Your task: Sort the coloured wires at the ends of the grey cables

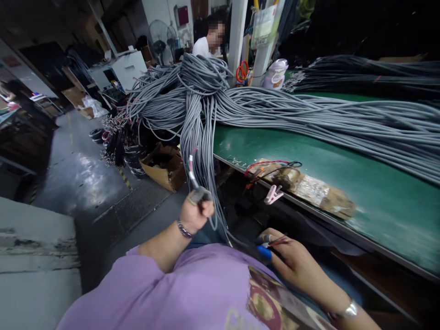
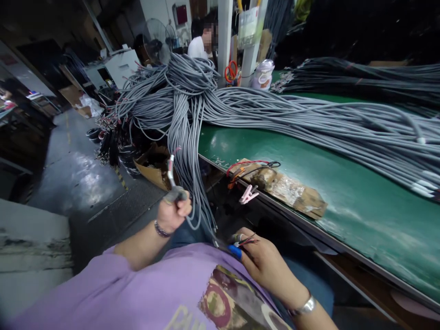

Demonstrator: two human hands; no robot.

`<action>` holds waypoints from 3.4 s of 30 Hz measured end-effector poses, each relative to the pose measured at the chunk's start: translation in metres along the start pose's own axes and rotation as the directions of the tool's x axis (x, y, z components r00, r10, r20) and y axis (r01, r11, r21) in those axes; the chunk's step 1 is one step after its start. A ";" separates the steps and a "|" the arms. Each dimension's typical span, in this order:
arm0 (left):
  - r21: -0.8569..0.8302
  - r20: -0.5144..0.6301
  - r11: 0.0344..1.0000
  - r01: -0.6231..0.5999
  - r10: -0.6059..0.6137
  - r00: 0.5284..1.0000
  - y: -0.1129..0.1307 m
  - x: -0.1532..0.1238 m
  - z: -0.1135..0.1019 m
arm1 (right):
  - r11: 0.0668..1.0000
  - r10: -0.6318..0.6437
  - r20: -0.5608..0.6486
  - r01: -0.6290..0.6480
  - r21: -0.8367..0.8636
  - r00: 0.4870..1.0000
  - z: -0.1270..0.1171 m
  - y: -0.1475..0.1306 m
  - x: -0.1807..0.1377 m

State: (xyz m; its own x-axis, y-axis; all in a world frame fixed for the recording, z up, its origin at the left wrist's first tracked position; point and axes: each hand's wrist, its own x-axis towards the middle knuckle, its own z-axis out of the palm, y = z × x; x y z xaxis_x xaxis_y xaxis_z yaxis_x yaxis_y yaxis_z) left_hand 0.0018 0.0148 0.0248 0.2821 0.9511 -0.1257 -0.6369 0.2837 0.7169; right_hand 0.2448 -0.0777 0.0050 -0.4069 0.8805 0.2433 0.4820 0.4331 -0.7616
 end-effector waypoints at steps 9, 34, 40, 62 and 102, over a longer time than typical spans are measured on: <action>0.254 0.356 0.945 0.205 -0.288 0.889 0.020 -0.030 -0.052 | 0.916 0.372 -0.205 -0.323 0.239 0.905 0.005 0.049 -0.017; 0.389 0.079 0.895 0.217 -0.267 0.960 -0.076 -0.001 0.033 | 0.816 0.448 -0.086 -0.368 0.447 0.890 0.032 0.004 0.026; 0.335 -0.047 0.924 0.185 -0.180 0.983 -0.071 0.002 0.029 | 0.832 0.512 -0.201 -0.423 0.360 0.835 0.017 0.014 0.018; 0.752 0.094 0.608 0.255 -0.482 0.871 -0.069 -0.006 0.030 | 0.827 0.460 -0.207 -0.333 0.453 0.863 0.018 0.010 0.033; 0.704 0.060 0.674 0.225 -0.371 0.927 -0.058 0.006 0.032 | 0.373 0.780 -0.179 -0.216 0.903 0.599 0.016 0.012 0.046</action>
State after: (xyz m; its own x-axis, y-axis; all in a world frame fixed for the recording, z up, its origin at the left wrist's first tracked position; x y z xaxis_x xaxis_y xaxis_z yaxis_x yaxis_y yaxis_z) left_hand 0.0632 -0.0001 0.0045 0.5406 0.7687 -0.3418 0.1393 0.3189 0.9375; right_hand 0.2197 -0.0352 -0.0027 0.2708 0.9001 -0.3412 -0.4328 -0.2027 -0.8784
